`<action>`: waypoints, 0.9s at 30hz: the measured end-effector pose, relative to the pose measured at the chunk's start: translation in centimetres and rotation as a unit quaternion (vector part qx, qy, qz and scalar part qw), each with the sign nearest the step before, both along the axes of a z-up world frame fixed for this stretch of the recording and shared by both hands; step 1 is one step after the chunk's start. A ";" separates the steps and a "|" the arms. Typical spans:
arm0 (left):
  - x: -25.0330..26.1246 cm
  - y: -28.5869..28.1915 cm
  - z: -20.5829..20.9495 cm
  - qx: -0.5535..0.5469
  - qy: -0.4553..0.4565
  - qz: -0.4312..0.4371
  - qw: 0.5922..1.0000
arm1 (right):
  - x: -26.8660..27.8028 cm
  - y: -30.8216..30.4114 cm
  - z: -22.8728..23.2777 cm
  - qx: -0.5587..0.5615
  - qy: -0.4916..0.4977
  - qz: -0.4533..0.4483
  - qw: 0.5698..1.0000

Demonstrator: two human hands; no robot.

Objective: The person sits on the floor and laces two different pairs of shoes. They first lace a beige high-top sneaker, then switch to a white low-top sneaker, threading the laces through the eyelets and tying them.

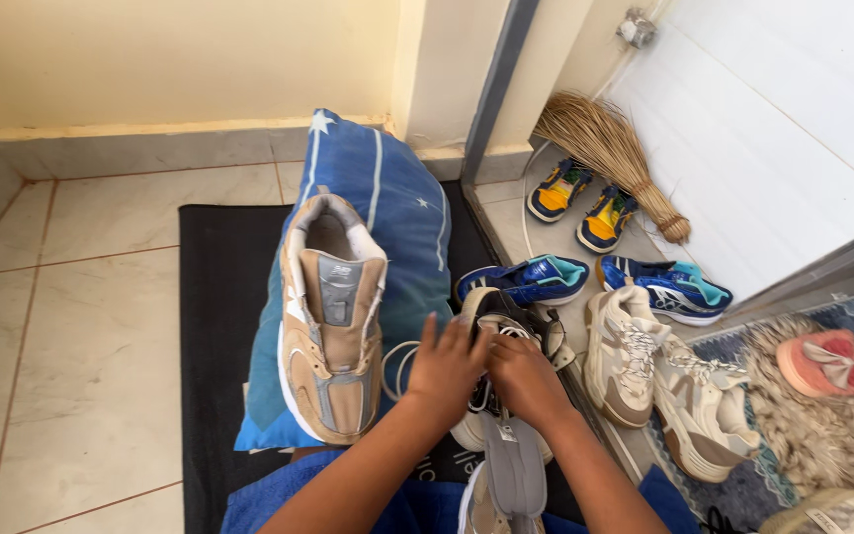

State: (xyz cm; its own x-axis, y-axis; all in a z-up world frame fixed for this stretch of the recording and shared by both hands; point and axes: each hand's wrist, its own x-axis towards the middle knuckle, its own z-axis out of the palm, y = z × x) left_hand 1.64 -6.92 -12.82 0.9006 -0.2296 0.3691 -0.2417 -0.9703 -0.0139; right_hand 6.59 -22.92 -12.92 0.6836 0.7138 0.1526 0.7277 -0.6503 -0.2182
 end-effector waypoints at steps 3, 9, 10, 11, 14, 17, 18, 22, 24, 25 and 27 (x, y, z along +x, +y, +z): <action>1.0 0.4 -2.3 0.000 0.125 0.016 0.992 | 1.0 -1.7 0.4 0.110 -0.035 0.023 0.993; 2.4 -0.2 -1.4 -0.664 0.012 0.087 0.742 | 1.3 -3.6 0.6 0.317 0.079 -0.168 0.930; 2.3 -0.6 -1.1 -0.646 -0.003 0.073 0.760 | 1.1 -3.5 0.5 0.344 0.113 -0.195 0.912; 2.3 -0.5 -0.6 -0.626 -0.022 0.060 0.777 | 1.2 -3.1 0.6 0.372 0.146 -0.217 0.891; 1.1 -0.6 0.2 -0.494 -0.069 0.023 0.867 | 1.0 -2.2 1.3 0.270 0.158 -0.137 0.940; -0.5 -0.7 0.0 -0.396 -0.042 -0.007 0.917 | 1.0 -2.2 2.8 0.075 0.049 0.004 0.996; -1.1 -0.9 -0.4 -0.379 -0.020 -0.016 0.925 | 0.8 -2.3 3.2 0.081 0.051 -0.008 0.995; -1.7 -0.9 -2.8 -0.296 0.064 0.005 0.953 | -0.3 -1.3 3.7 0.088 0.028 -0.070 0.993; -1.6 -0.7 -4.1 -0.217 0.111 0.010 0.970 | -1.3 -0.6 3.4 0.064 0.005 -0.074 0.995; -1.4 -0.6 -4.7 -0.179 0.116 0.013 0.977 | -1.5 -0.1 3.3 0.044 -0.007 -0.058 0.997; -1.3 -0.4 -5.5 -0.101 0.128 0.016 0.986 | -1.9 0.0 3.1 -0.028 0.031 -0.032 0.999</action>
State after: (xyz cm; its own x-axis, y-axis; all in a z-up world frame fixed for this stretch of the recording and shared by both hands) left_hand 0.32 -7.32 -18.37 0.9758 -0.1450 0.1634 -0.1818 -0.9538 0.2392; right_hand 4.72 -22.89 -9.79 0.7348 0.6746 0.0700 0.6707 -0.7075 -0.2228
